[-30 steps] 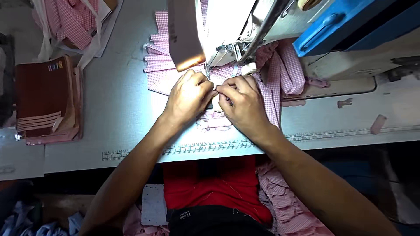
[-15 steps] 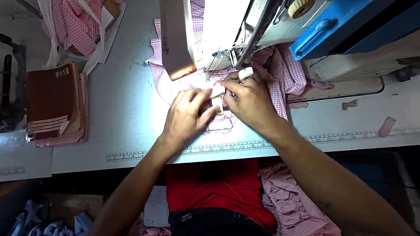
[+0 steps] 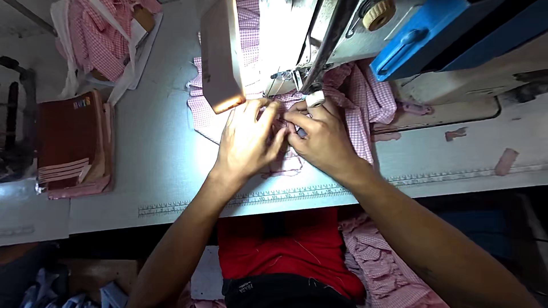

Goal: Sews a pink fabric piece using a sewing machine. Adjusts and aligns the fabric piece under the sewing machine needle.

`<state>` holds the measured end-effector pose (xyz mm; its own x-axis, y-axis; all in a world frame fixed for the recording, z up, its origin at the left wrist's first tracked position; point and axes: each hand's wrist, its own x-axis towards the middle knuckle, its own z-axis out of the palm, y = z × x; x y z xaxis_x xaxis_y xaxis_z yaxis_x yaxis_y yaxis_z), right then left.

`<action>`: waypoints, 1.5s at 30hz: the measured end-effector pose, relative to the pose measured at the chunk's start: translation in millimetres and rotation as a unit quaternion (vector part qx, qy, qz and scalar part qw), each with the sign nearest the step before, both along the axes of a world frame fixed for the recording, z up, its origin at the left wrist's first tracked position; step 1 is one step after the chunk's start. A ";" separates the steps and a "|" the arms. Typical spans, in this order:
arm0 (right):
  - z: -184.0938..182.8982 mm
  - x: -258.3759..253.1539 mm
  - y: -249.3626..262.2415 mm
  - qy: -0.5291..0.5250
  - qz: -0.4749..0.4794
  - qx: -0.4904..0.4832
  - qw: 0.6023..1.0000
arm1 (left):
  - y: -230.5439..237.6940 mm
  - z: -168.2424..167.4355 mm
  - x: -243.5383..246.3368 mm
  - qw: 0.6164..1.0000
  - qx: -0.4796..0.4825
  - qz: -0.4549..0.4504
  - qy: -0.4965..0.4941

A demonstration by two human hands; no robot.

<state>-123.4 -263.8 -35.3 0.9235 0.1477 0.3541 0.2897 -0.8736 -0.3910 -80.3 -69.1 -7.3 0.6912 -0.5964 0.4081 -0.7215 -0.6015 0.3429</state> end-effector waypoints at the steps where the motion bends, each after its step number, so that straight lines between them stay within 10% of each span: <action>1: -0.1 -0.6 -0.1 0.000 -0.002 -0.002 1.000 | -4.4 -6.3 5.9 1.000 0.000 0.003 0.002; 16: -2.6 23.8 -9.5 0.009 -0.026 0.025 0.999 | 10.1 -27.6 -54.5 0.995 0.003 -0.074 -0.059; 45: 23.1 -18.2 -10.6 0.027 -0.005 -0.048 0.998 | 15.4 -27.4 24.8 0.997 0.021 -0.022 0.077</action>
<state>-141.7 -274.4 -12.2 0.9425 0.1696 0.2881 0.2619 -0.9102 -0.3208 -55.4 -53.7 -34.6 0.7164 -0.6417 0.2738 -0.6884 -0.5862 0.4272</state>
